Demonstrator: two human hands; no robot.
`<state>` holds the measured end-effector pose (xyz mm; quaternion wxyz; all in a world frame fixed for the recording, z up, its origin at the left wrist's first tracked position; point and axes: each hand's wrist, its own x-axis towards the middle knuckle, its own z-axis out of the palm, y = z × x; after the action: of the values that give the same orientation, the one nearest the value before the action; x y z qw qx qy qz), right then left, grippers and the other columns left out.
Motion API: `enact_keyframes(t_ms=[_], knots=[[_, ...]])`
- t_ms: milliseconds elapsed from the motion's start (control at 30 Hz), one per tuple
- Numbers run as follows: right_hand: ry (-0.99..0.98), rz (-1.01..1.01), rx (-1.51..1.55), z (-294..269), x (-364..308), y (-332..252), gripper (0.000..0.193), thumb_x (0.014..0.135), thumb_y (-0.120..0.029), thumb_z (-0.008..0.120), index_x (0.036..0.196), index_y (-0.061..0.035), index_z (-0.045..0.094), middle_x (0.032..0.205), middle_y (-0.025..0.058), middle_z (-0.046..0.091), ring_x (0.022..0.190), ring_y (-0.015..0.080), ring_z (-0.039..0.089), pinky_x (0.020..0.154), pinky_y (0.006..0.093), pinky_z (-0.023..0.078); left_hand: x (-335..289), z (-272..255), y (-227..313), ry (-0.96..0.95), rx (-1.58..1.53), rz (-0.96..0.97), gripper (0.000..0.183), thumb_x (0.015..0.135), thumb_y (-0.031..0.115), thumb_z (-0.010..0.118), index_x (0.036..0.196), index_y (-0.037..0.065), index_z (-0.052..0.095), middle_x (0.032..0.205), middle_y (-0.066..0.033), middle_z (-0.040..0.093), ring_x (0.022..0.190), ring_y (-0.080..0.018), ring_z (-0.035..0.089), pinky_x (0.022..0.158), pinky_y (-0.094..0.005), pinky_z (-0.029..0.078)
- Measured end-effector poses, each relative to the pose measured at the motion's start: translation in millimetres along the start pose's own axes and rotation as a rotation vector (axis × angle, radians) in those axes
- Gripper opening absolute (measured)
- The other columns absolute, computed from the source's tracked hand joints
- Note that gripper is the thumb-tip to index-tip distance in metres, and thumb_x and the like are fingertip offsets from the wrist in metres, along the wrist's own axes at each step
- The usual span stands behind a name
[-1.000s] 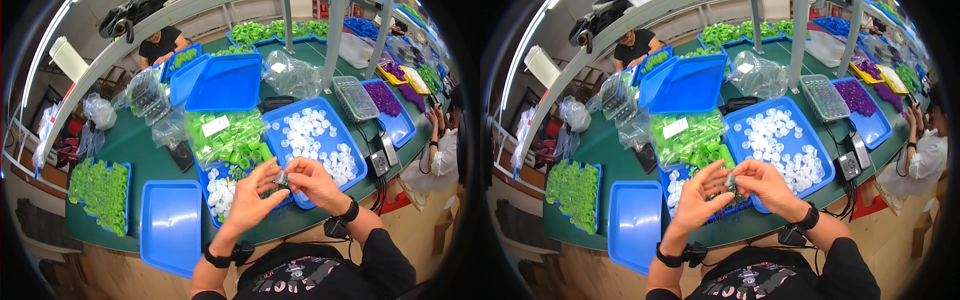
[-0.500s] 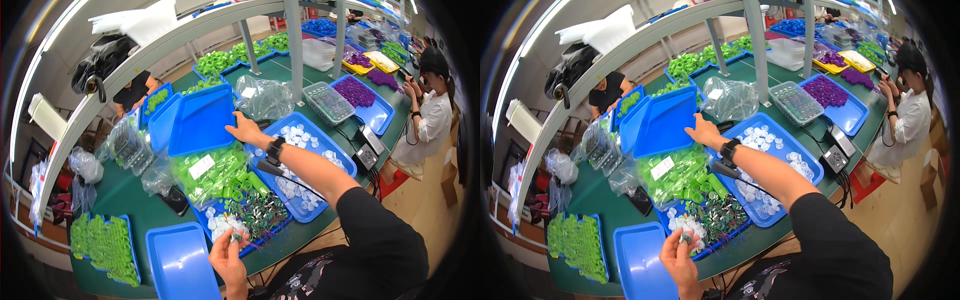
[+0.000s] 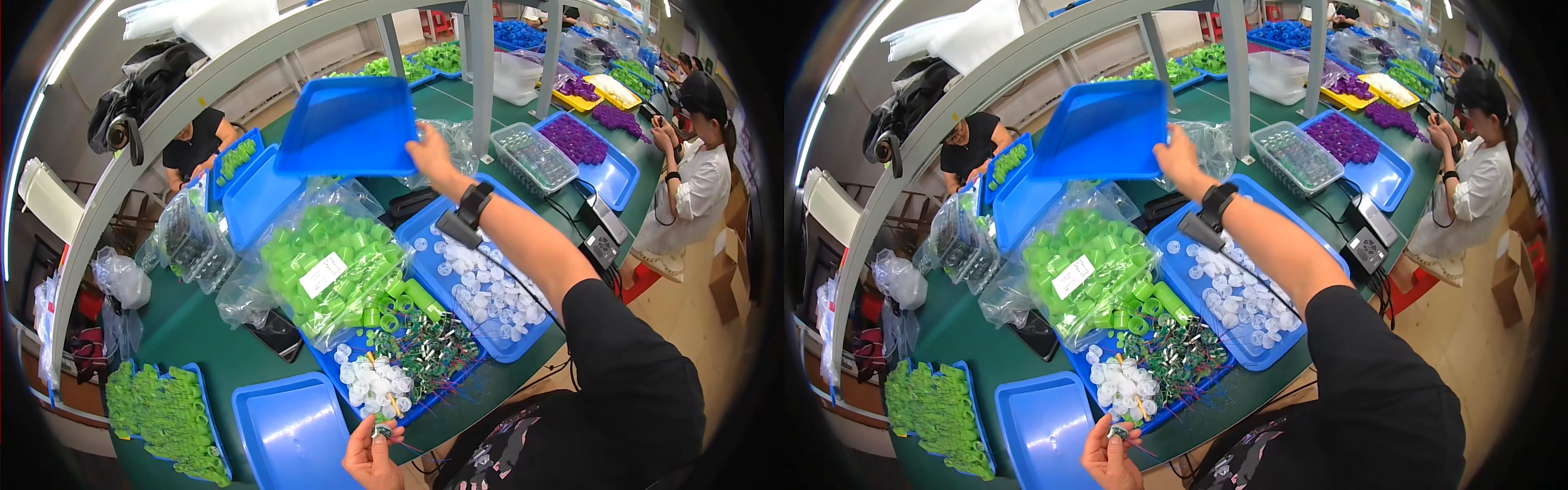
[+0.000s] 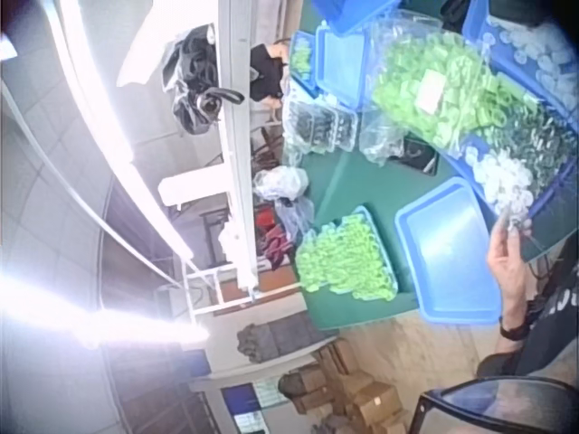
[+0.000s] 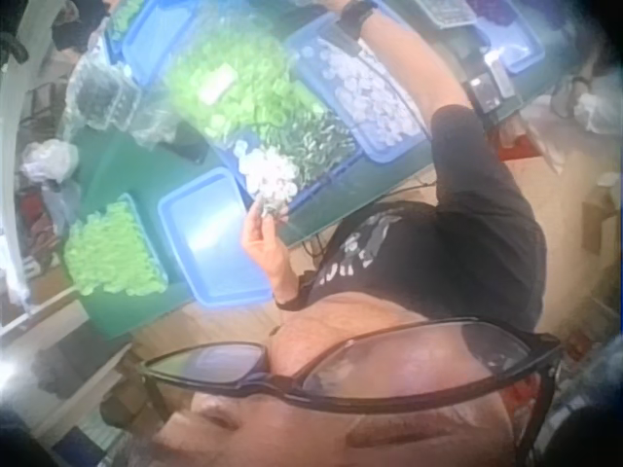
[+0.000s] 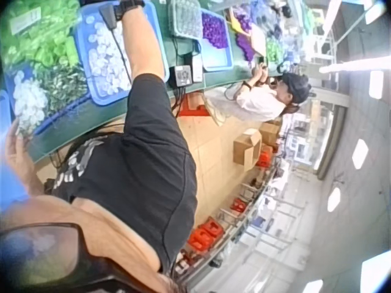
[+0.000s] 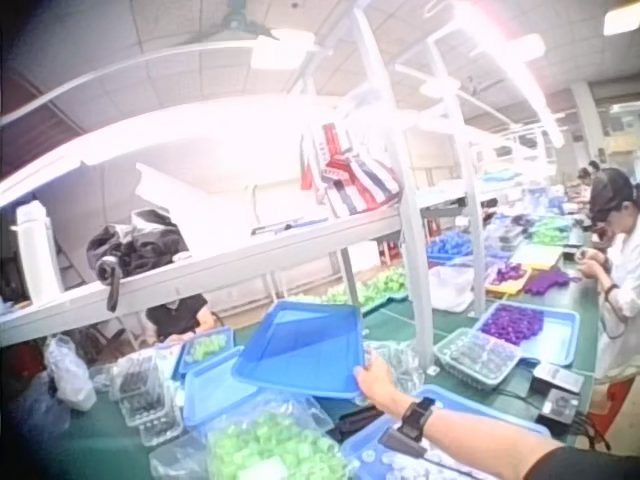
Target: The recorder is assembling small electronic components by inserting colorful plastic caps over internal circuitry and wires.
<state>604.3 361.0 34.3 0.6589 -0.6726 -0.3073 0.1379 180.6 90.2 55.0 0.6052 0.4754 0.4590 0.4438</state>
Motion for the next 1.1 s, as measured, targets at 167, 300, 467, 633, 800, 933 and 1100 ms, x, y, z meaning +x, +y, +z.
enact_keyframes(t_ms=[167,300,467,633,800,933,1100], knots=[[0.108,0.182,-0.151,-32.6,17.6,-2.7,0.042,0.081,-0.012,0.060,0.120,0.0029,0.053,0.102,0.0214,0.066,0.080,0.0278,0.069,0.064,0.0366,0.056,3.8,3.7,1.5,0.038,-0.002,-0.086,0.031,0.094,-0.001,0.050,0.124,-0.005,0.056,0.105,-0.0120,0.065,0.089,-0.0174,0.063,0.078,-0.0283,0.050],[0.110,0.231,-0.217,-47.8,30.4,26.5,0.035,0.081,-0.011,0.061,0.112,0.0054,0.054,0.099,0.0198,0.066,0.072,0.0249,0.068,0.053,0.0322,0.054,5.7,6.7,-0.7,0.000,-0.069,-0.107,0.031,0.094,0.000,0.049,0.125,-0.005,0.055,0.105,-0.0114,0.065,0.091,-0.0172,0.062,0.079,-0.0284,0.050],[0.042,0.303,-0.179,-51.1,34.9,41.2,0.047,0.083,-0.015,0.062,0.125,0.0013,0.050,0.107,0.0202,0.064,0.081,0.0286,0.068,0.062,0.0371,0.056,8.1,4.9,-5.6,0.040,-0.065,-0.094,0.030,0.095,0.001,0.050,0.124,-0.005,0.056,0.104,-0.0114,0.066,0.089,-0.0164,0.062,0.078,-0.0274,0.050],[0.117,-0.519,-0.712,-16.2,2.9,20.2,0.048,0.085,-0.024,0.061,0.128,-0.0047,0.053,0.121,0.0194,0.058,0.108,0.0383,0.056,0.095,0.0463,0.044,16.8,-2.6,-31.8,0.076,-0.088,-0.086,0.028,0.090,-0.007,0.048,0.116,-0.011,0.057,0.097,-0.0231,0.066,0.085,-0.0262,0.068,0.073,-0.0337,0.057],[-0.598,-0.275,-0.480,70.2,-33.7,-13.9,0.058,0.085,-0.038,0.062,0.128,0.0000,0.053,0.119,0.0237,0.061,0.110,0.0395,0.057,0.095,0.0433,0.045,19.4,0.4,-29.8,0.039,-0.093,-0.091,0.028,0.091,-0.006,0.048,0.117,-0.010,0.057,0.098,-0.0218,0.067,0.085,-0.0251,0.068,0.074,-0.0325,0.056],[-0.556,-0.333,-0.577,128.7,-17.8,6.2,0.076,0.082,-0.050,0.063,0.128,0.0077,0.049,0.121,0.0277,0.058,0.112,0.0404,0.057,0.093,0.0428,0.046,14.8,4.4,-22.2,-0.034,-0.060,-0.122,0.027,0.095,0.002,0.052,0.121,-0.003,0.059,0.096,-0.0103,0.068,0.084,-0.0159,0.064,0.075,-0.0274,0.051],[-0.681,-0.131,-0.628,169.9,-11.4,-9.0,0.084,0.075,-0.059,0.068,0.113,0.0145,0.056,0.108,0.0285,0.063,0.098,0.0371,0.062,0.084,0.0402,0.050,19.0,-5.0,-27.2,0.005,-0.049,-0.151,0.028,0.095,0.002,0.052,0.121,-0.003,0.058,0.097,-0.0108,0.068,0.084,-0.0157,0.064,0.075,-0.0271,0.051]])
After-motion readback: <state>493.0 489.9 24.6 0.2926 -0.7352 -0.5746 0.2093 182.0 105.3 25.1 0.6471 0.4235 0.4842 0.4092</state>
